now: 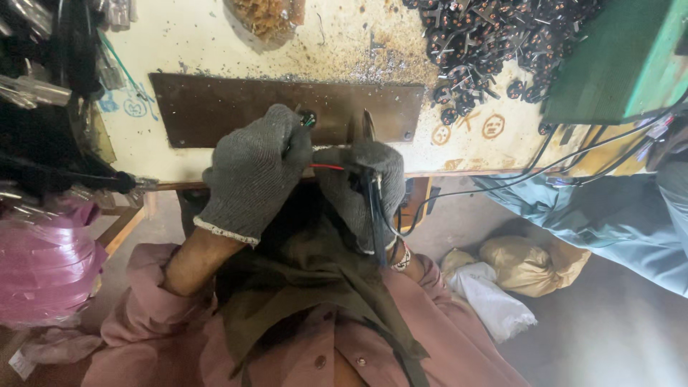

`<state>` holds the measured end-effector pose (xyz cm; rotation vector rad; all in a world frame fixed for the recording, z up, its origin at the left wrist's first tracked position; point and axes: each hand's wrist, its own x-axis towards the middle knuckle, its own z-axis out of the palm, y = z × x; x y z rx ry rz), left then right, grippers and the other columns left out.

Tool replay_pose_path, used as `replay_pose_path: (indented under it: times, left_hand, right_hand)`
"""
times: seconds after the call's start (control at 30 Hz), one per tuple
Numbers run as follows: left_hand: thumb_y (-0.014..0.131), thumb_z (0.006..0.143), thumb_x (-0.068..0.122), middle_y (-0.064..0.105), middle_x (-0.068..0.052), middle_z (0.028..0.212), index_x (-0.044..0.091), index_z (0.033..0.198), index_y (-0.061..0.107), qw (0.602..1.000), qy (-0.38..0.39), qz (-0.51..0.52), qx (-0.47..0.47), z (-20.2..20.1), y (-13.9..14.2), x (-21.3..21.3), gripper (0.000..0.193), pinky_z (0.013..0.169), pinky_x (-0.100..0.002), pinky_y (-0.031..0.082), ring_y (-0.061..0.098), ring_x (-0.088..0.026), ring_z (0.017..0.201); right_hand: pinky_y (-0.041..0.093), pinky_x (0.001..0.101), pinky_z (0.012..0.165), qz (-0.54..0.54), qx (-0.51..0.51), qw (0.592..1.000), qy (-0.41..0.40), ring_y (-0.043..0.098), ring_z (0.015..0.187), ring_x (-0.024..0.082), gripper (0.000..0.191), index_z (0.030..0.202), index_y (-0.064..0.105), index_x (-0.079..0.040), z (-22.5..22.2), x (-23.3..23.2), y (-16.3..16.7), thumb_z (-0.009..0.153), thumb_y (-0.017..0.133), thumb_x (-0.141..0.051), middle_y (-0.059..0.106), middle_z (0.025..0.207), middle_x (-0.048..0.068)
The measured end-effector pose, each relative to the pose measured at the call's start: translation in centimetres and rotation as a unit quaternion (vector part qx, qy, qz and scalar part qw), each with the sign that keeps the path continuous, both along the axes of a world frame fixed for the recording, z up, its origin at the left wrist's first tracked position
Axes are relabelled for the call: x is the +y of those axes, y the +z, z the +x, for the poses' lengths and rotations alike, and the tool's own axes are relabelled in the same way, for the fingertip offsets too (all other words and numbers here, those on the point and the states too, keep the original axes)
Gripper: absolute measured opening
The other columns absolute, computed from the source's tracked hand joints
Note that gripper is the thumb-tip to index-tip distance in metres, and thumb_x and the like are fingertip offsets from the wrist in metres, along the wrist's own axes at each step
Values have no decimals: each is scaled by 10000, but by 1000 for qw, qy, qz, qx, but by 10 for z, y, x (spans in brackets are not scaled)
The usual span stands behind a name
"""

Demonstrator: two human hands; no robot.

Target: The person, wearing gloves, solders small wires to connector components at a workbench. They hold a soldering iron in one hand and a wire and connector in the other, repeatedly soldering finished pieces and setting them on a metal plate, working through a pile of similar connectors.

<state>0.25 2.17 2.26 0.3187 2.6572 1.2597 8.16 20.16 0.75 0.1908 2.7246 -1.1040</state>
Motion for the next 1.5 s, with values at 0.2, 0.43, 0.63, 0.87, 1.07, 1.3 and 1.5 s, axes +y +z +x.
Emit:
replay_pose_path:
  times: [0.2,0.43,0.63,0.87,1.07,1.3,1.5]
  left_hand:
    - [715,901,88,667,-198,949,-8,1133,603,981,-29,176,-72,2,17,-20,275,670,-419,538,691,-362,815]
    - [725,978,62,695,-133,1003,37,1084,683,969,13,206,-136,13,-4,-23,117,764,-362,563,723,-261,851]
    - [754,974,102,698,-144,1047,25,1099,671,984,-71,155,-50,9,-7,-32,168,770,-377,550,699,-316,912]
    - [753,944,83,721,-125,1019,33,1076,709,974,-13,181,-136,9,-4,-27,148,756,-335,562,723,-239,846]
    - [772,948,90,739,-109,1012,35,1064,723,962,3,235,-142,12,-8,-22,137,783,-303,567,734,-168,877]
    - [780,892,74,713,-87,877,34,996,737,965,35,208,-156,8,11,-24,119,670,-315,524,645,-171,715]
    - [700,1077,-42,632,-100,901,8,1062,669,983,83,35,160,-41,4,-40,61,551,-264,465,581,-159,686]
  right_hand:
    - [507,372,758,-59,19,998,-9,663,862,244,214,1028,725,-111,-16,-2,-6,839,807,-172,707,959,87]
    - [488,406,748,27,-19,993,111,646,829,252,138,923,797,-99,-26,2,9,838,825,-204,699,845,91]
    - [595,364,1025,-489,-86,849,-180,711,1159,244,374,1307,619,4,-11,11,-3,1024,672,-236,705,1262,156]
    - [568,317,818,-202,-34,977,-52,700,900,231,223,1137,730,-23,-25,9,-2,927,725,-98,729,1047,124]
    - [552,321,804,-163,-9,985,-49,706,874,180,184,1020,760,-72,-26,11,11,859,849,-74,749,958,67]
    - [513,326,846,-206,-16,975,-77,663,896,166,190,993,761,-100,-34,9,16,805,779,-76,743,926,24]
    - [497,368,944,-85,87,990,-69,670,943,256,199,1044,738,-86,-48,1,38,849,777,-81,757,992,60]
